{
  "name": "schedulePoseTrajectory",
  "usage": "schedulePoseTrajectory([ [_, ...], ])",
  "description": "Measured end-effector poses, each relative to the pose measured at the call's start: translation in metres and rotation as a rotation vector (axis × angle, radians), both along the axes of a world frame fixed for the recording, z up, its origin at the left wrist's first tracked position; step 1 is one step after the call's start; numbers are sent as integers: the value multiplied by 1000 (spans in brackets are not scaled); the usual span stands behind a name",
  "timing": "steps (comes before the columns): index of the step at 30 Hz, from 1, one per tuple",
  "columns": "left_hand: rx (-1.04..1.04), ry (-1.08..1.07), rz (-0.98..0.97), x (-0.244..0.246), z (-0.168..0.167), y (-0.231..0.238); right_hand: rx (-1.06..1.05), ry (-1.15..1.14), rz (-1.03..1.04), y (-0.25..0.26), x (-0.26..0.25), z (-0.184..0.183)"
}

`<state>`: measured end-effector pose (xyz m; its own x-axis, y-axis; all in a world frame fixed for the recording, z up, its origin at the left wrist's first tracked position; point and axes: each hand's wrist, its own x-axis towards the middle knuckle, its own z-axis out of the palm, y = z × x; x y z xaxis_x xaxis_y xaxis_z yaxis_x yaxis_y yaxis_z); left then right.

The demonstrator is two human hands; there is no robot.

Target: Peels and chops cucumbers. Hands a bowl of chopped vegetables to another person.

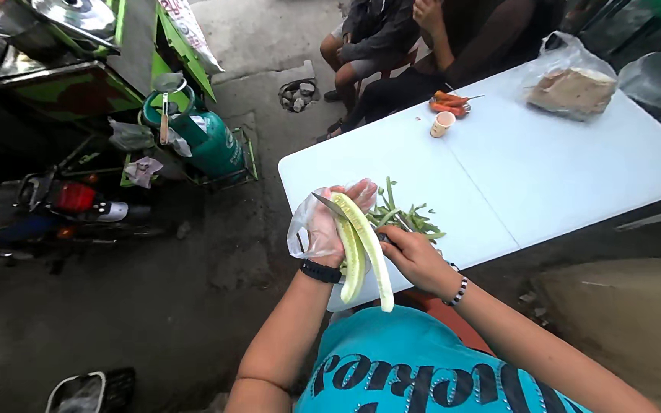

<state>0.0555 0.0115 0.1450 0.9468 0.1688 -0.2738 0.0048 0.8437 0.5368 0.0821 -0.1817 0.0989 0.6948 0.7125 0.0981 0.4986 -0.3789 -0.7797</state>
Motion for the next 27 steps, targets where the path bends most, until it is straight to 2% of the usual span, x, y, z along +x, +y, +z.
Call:
schedulePoseTrajectory([
  [6, -48, -15, -127, 6, -31, 13, -100, -50, -57, 9, 5, -12],
  [11, 82, -116, -195, -6, -48, 15, -128, -249, -233, 17, 3, -18],
  [13, 282, -69, -151, -16, -57, 15, -155, -322, -263, 20, 4, -15],
  [15, 754, 78, -85, -25, -61, 16, -182, -371, -261, 22, 5, -12],
  [16, 1045, 169, -69, -26, -52, 15, -199, -386, -258, 23, 5, -11],
  [17, 1223, 252, -99, -26, -38, 14, -210, -401, -257, 25, 5, -11],
  [18, 1241, 291, -104, -24, -34, 13, -220, -413, -257, 26, 4, -11],
  [21, 1054, 346, -48, -21, -40, 9, -239, -417, -242, 30, 5, -14],
  [24, 895, 394, -89, -22, -48, 8, -248, -418, -213, 29, 6, -16],
  [27, 841, 358, -161, -25, -50, 11, -269, -416, -189, 25, 12, -19],
])
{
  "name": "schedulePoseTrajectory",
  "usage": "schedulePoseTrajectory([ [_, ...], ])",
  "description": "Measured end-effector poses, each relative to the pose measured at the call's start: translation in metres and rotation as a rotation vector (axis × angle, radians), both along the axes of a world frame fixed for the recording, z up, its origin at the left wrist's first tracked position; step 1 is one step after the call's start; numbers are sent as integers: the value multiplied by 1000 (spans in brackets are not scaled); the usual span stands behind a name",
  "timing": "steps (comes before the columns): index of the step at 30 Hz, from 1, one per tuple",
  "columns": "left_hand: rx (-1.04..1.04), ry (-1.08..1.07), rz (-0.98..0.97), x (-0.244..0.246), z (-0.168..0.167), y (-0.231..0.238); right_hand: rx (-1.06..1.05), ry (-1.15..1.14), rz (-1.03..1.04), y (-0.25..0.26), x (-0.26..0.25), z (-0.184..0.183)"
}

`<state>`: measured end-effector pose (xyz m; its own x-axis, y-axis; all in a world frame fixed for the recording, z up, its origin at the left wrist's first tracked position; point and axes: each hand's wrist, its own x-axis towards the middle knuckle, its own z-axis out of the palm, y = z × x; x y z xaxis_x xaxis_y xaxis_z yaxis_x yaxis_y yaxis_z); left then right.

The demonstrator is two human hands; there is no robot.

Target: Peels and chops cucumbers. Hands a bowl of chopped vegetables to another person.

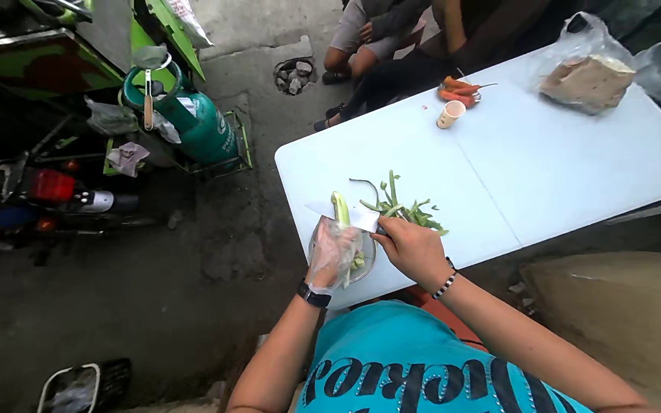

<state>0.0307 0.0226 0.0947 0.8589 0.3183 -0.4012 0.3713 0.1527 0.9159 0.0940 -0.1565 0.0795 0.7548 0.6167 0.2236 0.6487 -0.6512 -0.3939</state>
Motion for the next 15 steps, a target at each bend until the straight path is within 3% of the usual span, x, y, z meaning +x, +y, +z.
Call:
schedulePoseTrajectory([
  [4, -37, -89, -84, -13, -9, 9, -30, 76, -80, -15, 23, 1],
  [7, 93, -73, -152, -19, -12, 18, -18, 234, -171, -28, 41, 2],
  [9, 187, -70, -178, -19, -14, 21, 127, 463, -154, -29, 39, -1],
  [12, 266, -123, -156, -17, -15, 20, 511, 929, -138, -22, 22, -5],
  [15, 328, -121, -121, -19, -14, 17, 729, 1150, -183, -13, 5, -5],
])
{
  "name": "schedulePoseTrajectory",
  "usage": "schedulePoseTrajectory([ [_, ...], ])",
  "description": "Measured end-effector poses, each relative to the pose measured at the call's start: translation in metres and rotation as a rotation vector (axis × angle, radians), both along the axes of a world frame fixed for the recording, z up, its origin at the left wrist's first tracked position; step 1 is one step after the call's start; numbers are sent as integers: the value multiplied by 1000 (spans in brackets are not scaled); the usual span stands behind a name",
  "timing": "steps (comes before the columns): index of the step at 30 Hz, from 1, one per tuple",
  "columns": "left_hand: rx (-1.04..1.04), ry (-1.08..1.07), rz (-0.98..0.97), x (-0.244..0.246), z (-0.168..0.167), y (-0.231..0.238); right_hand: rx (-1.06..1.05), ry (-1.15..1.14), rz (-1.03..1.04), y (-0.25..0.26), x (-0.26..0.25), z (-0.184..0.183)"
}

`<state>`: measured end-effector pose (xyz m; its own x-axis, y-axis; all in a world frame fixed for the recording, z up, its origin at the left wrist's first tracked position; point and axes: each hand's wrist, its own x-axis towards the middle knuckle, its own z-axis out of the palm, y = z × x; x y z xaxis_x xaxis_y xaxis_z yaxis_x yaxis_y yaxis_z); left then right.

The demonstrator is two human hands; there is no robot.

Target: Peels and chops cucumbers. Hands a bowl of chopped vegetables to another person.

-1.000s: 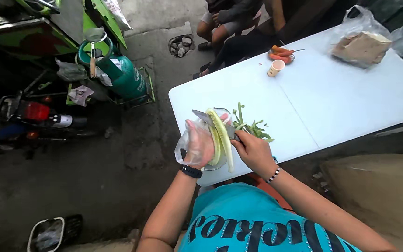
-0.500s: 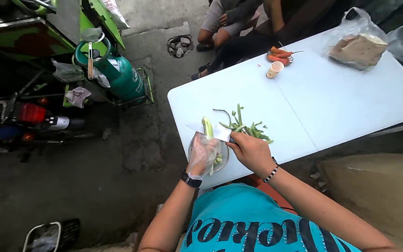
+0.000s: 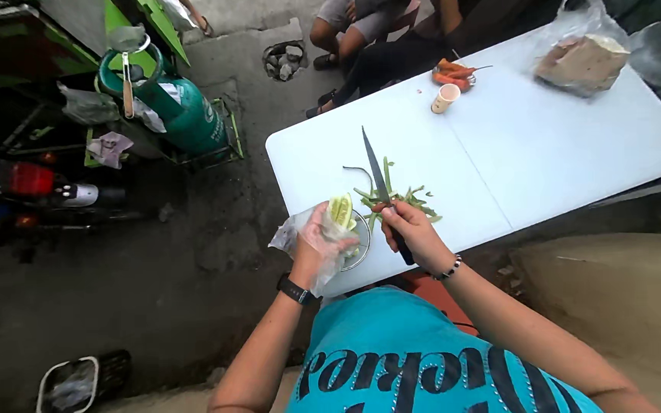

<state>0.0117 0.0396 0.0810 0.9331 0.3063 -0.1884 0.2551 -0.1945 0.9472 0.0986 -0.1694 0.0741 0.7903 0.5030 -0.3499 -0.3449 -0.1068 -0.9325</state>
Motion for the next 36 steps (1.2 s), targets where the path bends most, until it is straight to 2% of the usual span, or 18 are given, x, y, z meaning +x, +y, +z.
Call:
schedulePoseTrajectory([
  [3, 28, 34, 11, 1, -1, -1, 41, 77, -45, 6, -9, 5],
  [7, -95, 74, -29, 2, -16, 4, 33, 102, -71, 6, -12, 2],
  [14, -270, 93, -65, -5, -53, 15, -19, 140, -114, -16, -24, -18],
  [19, -285, 190, -103, -5, -77, 18, -81, 185, -125, -31, -36, -38],
  [24, -679, 252, -109, -11, -72, 16, -147, 207, -42, -44, -50, -52],
  [28, -754, 312, -126, -9, -71, 16, -185, 169, 37, -50, -60, -56],
  [30, -807, 297, -164, -9, -72, 18, -200, 129, 54, -50, -63, -55],
  [36, -1246, 167, -291, -1, -71, 24, -163, 38, 54, -38, -55, -34],
])
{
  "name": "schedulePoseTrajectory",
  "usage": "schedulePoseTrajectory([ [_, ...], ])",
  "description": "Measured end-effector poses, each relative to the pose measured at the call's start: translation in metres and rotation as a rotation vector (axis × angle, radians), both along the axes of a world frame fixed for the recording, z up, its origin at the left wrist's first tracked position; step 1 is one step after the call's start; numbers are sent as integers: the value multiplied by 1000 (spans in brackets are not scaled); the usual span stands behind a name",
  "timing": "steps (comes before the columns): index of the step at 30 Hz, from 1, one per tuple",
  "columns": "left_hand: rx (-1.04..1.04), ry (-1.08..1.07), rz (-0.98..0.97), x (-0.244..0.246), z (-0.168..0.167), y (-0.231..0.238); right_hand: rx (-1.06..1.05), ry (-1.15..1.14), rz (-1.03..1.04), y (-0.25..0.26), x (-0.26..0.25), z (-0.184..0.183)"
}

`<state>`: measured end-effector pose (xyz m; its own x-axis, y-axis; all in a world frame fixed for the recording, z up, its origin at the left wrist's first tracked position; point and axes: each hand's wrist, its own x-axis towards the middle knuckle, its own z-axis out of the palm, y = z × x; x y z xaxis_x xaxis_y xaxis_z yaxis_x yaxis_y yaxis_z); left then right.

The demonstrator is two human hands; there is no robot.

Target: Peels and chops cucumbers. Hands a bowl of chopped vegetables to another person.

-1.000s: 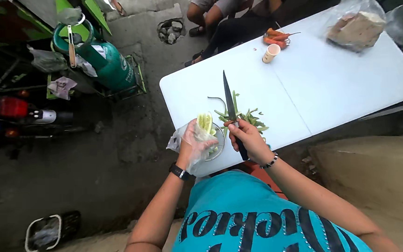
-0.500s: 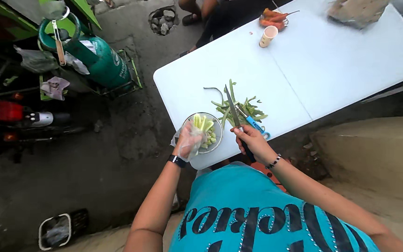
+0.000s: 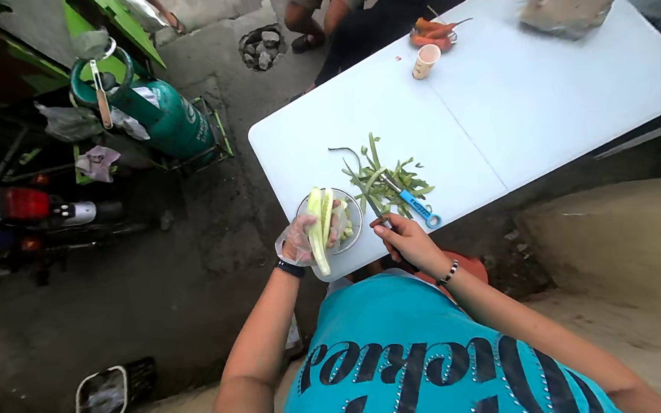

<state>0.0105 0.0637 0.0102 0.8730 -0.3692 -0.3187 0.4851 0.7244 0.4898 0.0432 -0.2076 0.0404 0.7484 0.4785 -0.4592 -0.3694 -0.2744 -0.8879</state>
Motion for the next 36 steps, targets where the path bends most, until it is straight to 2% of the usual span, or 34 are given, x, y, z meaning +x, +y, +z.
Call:
schedulePoseTrajectory([
  [5, 25, -53, 89, 3, 32, -5, 45, -61, 14, 4, 0, 20],
  [9, -54, -243, 234, 16, 70, -6, 157, -132, -77, 15, 3, 36],
  [12, -27, -339, 335, 23, 93, -7, 264, -131, -146, 22, 4, 45],
  [16, -140, -424, 381, 25, 127, -8, 424, -142, -177, 25, 5, 52],
  [19, -256, -453, 388, 27, 140, -10, 475, -151, -165, 24, 6, 56],
  [22, -284, -448, 384, 30, 129, -13, 470, -154, -169, 22, 6, 52],
  [25, -218, -351, 466, 29, 116, -16, 433, -149, -172, 19, 6, 46],
  [28, -30, -135, 542, 27, 106, -22, 368, -154, -172, 10, 3, 43],
  [31, 20, 136, 557, 26, 80, -25, 310, -118, -166, 2, -1, 34],
  [34, 1, 210, 573, 21, 56, -26, 270, -74, -174, -5, -2, 24],
  [36, 26, 237, 550, 18, 53, -28, 247, -48, -170, -9, -3, 20],
])
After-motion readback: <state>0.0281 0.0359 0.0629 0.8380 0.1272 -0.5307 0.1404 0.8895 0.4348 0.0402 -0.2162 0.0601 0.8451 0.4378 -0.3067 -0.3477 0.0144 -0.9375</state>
